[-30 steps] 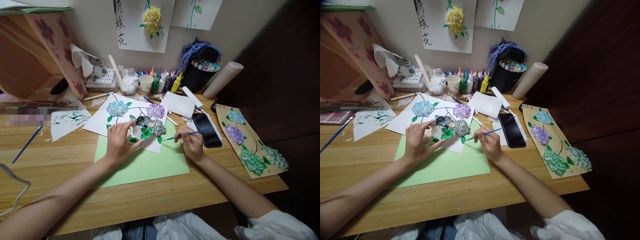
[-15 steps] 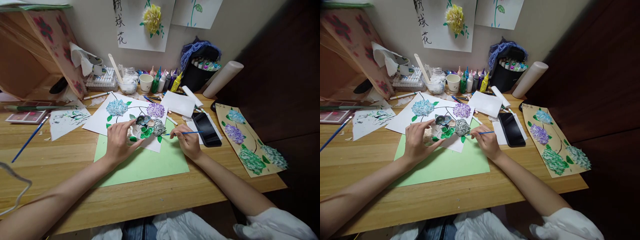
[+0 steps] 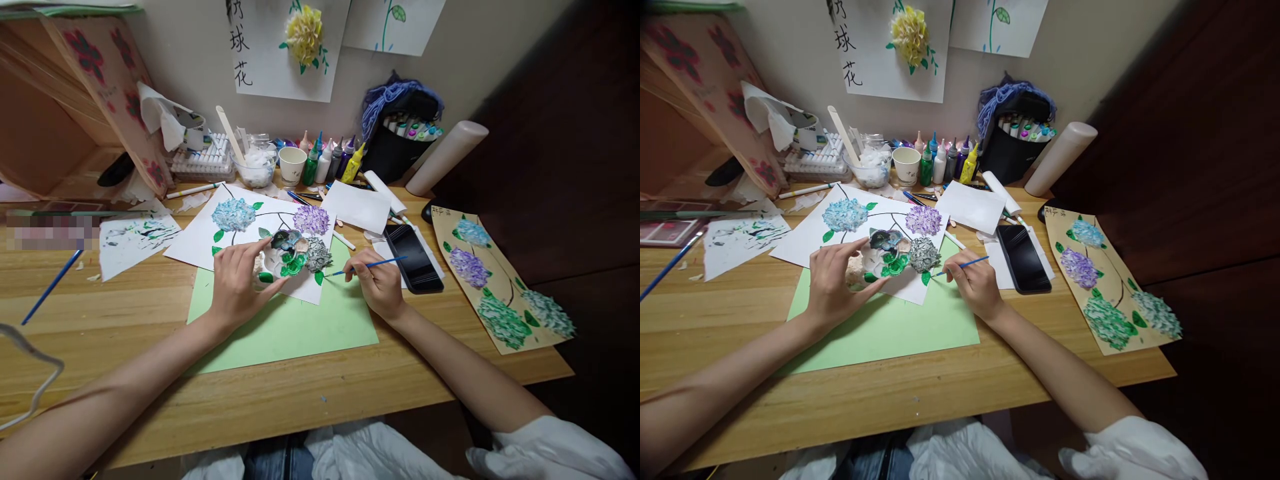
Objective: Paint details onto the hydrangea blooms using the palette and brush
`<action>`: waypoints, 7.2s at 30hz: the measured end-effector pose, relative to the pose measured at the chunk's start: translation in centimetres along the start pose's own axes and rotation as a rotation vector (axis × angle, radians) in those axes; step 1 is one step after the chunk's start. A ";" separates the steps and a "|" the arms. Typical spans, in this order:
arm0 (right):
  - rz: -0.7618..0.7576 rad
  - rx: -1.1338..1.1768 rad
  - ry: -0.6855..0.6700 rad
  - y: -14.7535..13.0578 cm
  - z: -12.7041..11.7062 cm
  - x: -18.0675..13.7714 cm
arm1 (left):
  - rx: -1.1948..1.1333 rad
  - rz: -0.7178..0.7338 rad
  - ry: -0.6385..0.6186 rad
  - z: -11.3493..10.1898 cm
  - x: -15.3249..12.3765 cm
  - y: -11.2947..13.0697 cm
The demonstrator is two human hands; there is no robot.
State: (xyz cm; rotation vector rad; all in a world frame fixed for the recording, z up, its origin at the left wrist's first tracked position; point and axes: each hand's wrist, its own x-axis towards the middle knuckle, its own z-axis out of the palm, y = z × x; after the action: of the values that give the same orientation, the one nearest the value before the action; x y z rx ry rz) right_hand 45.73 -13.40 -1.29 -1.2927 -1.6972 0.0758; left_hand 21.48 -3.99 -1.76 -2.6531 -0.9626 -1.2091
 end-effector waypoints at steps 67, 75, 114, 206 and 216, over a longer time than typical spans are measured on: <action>0.009 0.073 0.029 0.4 0.0 0.1 | 0.000 -0.006 -0.004 0.1 -0.3 -0.2; 0.016 0.080 0.014 0.3 0.1 -0.1 | 0.004 -0.008 -0.008 0.1 -0.3 -0.3; 0.068 0.450 0.290 -0.2 0.8 -0.4 | -0.008 -0.003 -0.010 -0.1 -0.2 -0.1; 0.045 -0.131 -0.281 1.8 2.4 9.9 | -0.295 -0.036 -0.175 -1.1 -0.8 0.3; 0.027 -0.172 -0.283 2.1 2.7 9.8 | -0.297 -0.046 -0.170 -0.9 -0.7 0.3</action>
State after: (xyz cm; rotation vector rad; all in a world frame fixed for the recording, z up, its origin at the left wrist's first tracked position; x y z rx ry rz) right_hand 45.59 -3.70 2.35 -1.4878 -1.9607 0.1359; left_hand 20.71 -4.90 -1.54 -3.0225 -0.9359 -1.2396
